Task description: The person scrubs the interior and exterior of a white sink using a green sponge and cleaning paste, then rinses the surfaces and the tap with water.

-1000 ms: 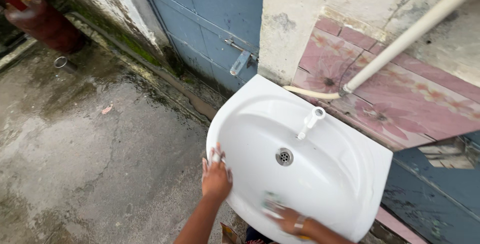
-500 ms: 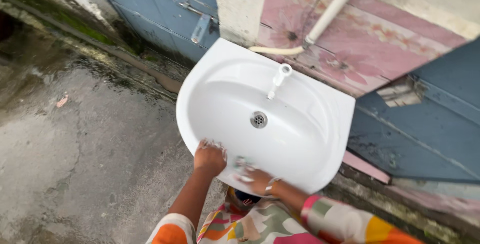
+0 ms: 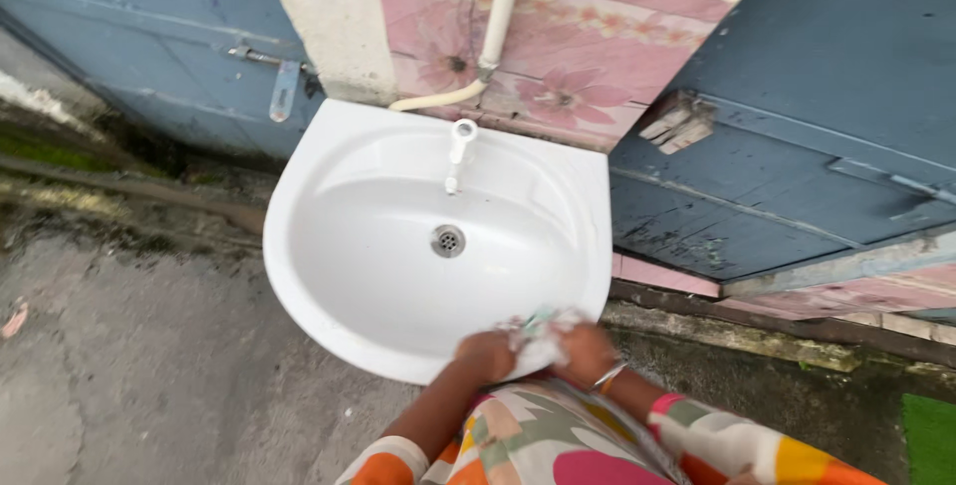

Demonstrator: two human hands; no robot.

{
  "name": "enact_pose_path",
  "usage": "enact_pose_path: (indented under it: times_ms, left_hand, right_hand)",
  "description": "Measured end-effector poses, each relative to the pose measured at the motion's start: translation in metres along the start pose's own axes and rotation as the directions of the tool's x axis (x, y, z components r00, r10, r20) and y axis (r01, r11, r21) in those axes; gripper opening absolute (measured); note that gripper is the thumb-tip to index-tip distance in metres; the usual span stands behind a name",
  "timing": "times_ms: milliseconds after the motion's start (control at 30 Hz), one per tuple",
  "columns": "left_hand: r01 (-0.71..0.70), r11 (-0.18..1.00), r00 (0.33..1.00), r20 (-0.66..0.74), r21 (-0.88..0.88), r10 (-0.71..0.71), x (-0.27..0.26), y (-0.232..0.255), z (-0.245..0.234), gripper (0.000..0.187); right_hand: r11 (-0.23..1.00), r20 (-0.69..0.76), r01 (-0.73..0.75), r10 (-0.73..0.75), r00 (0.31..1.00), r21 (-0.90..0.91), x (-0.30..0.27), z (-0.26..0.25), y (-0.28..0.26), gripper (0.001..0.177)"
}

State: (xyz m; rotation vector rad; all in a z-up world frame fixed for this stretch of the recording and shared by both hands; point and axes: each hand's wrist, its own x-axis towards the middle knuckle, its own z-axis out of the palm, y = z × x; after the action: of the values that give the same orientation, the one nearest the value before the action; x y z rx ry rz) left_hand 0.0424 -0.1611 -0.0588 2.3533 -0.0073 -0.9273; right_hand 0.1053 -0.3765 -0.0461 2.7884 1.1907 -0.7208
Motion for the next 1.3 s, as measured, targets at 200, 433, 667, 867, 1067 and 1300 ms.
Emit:
enact_pose_path:
  times_ms: [200, 433, 667, 867, 1067, 1300]
  left_hand:
    - [-0.235, 0.972, 0.972, 0.029, -0.009, 0.235, 0.016, 0.038, 0.001, 0.084]
    - [-0.184, 0.982, 0.967, 0.174, -0.041, 0.188, 0.017, 0.042, -0.027, 0.094]
    - [0.008, 1.0, 0.973, 0.23, 0.022, -0.012, 0.005, 0.031, -0.024, 0.1]
    - [0.125, 0.989, 0.941, 0.306, 0.077, -0.143, -0.001, 0.021, -0.035, 0.113]
    - [0.079, 0.994, 0.975, 0.2, 0.073, -0.092, -0.025, -0.005, -0.026, 0.128]
    - [0.122, 0.988, 0.971, 0.193, 0.097, -0.139, -0.025, -0.017, -0.031, 0.121]
  right_hand:
    - [0.998, -0.551, -0.036, -0.002, 0.835, -0.058, 0.033, -0.049, 0.082, 0.049]
    - [0.976, -0.471, -0.213, 0.169, 0.866, -0.04, 0.151, -0.089, 0.105, 0.061]
    - [0.994, -0.498, -0.092, 0.052, 0.866, -0.056, 0.245, -0.092, 0.061, 0.056]
    - [0.991, -0.451, -0.03, -0.034, 0.892, -0.133, 0.237, -0.115, 0.039, 0.055]
    - [0.991, -0.546, -0.136, 0.105, 0.831, -0.015, 0.159, -0.091, 0.087, 0.059]
    - [0.997, -0.23, -0.076, 0.078, 0.97, 0.016, 0.034, -0.07, 0.045, 0.071]
